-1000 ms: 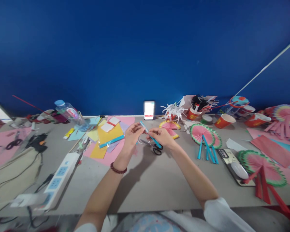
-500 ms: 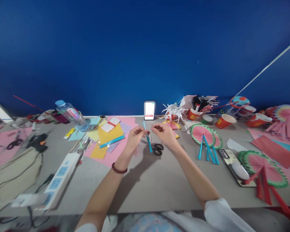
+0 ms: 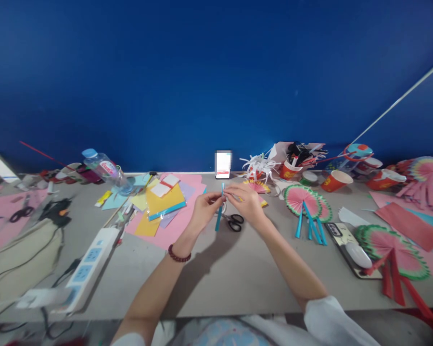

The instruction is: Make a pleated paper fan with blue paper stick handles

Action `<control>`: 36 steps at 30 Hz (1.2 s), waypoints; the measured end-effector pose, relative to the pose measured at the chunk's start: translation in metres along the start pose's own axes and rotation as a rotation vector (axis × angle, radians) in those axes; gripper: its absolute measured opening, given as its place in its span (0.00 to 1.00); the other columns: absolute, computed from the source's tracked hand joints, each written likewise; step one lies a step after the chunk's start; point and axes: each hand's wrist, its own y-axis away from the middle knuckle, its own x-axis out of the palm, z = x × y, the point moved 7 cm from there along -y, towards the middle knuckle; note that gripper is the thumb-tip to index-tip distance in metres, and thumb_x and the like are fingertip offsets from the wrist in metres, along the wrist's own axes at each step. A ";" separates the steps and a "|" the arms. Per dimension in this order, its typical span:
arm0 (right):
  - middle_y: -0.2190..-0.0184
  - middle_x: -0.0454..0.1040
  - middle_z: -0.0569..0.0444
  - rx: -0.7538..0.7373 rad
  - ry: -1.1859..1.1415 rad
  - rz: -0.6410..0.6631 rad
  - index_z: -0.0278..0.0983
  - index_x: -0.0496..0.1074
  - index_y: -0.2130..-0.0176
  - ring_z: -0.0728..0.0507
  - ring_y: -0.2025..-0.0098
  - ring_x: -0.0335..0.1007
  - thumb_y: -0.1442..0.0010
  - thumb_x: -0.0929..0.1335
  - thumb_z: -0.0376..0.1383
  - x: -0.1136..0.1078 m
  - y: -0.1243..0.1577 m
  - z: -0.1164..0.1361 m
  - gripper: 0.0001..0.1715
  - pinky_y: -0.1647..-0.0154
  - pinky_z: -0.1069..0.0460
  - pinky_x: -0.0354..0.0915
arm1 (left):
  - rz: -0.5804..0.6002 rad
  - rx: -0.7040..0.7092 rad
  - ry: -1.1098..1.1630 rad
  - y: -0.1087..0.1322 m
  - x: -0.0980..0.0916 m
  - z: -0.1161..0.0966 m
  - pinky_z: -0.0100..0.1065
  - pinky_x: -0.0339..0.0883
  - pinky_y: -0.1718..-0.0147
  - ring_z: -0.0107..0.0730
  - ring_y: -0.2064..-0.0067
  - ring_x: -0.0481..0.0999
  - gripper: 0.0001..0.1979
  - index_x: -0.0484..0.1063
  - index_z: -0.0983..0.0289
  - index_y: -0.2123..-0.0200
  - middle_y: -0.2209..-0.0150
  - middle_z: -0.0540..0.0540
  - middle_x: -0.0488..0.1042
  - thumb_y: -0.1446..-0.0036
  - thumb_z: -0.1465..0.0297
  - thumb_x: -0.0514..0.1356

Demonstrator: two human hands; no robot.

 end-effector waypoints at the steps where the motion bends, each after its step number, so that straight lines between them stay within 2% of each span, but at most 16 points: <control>1: 0.63 0.78 0.50 -0.007 0.005 0.014 0.41 0.77 0.64 0.42 0.59 0.72 0.41 0.65 0.35 0.001 0.000 0.001 0.10 0.54 0.46 0.66 | -0.001 0.008 -0.022 0.000 0.000 -0.001 0.31 0.67 0.74 0.32 0.72 0.73 0.11 0.80 0.64 0.69 0.70 0.55 0.79 0.54 0.64 0.65; 6: 0.65 0.79 0.51 -0.025 0.005 0.074 0.41 0.77 0.64 0.42 0.60 0.73 0.40 0.65 0.34 0.002 0.000 0.001 0.11 0.56 0.47 0.67 | -0.016 0.089 -0.122 0.001 0.000 -0.006 0.32 0.67 0.70 0.33 0.70 0.75 0.08 0.80 0.63 0.68 0.68 0.55 0.80 0.53 0.67 0.64; 11: 0.66 0.78 0.51 -0.011 0.010 0.105 0.41 0.77 0.64 0.42 0.61 0.73 0.39 0.64 0.35 0.004 0.001 -0.001 0.11 0.57 0.47 0.67 | -0.017 0.149 -0.173 0.002 0.000 -0.010 0.31 0.67 0.70 0.32 0.71 0.75 0.06 0.79 0.62 0.70 0.71 0.54 0.79 0.52 0.69 0.63; 20: 0.66 0.78 0.50 -0.073 0.029 0.070 0.40 0.76 0.64 0.43 0.61 0.72 0.40 0.63 0.33 0.003 0.001 0.006 0.11 0.57 0.47 0.66 | 0.000 0.158 -0.188 0.002 0.000 -0.010 0.31 0.68 0.69 0.33 0.69 0.75 0.07 0.79 0.63 0.69 0.71 0.54 0.78 0.50 0.69 0.61; 26: 0.68 0.77 0.51 -0.106 0.031 0.033 0.37 0.75 0.66 0.44 0.64 0.72 0.41 0.64 0.31 0.001 0.000 0.005 0.09 0.60 0.49 0.67 | 0.048 0.125 -0.186 0.000 0.002 -0.004 0.29 0.68 0.69 0.31 0.68 0.76 0.09 0.78 0.65 0.67 0.69 0.54 0.79 0.50 0.67 0.61; 32: 0.70 0.76 0.52 0.066 -0.027 -0.036 0.37 0.73 0.68 0.46 0.68 0.71 0.42 0.65 0.34 -0.010 -0.004 -0.010 0.07 0.65 0.52 0.67 | 0.066 -0.003 -0.048 -0.002 0.003 0.009 0.30 0.68 0.71 0.30 0.72 0.75 0.12 0.78 0.66 0.68 0.72 0.54 0.78 0.53 0.64 0.64; 36: 0.69 0.76 0.52 0.293 -0.155 -0.189 0.36 0.72 0.67 0.46 0.68 0.72 0.44 0.66 0.38 -0.032 -0.005 -0.042 0.08 0.67 0.52 0.67 | 0.045 -0.108 0.052 -0.003 0.002 0.011 0.31 0.67 0.72 0.30 0.73 0.74 0.14 0.77 0.67 0.70 0.75 0.54 0.76 0.58 0.62 0.67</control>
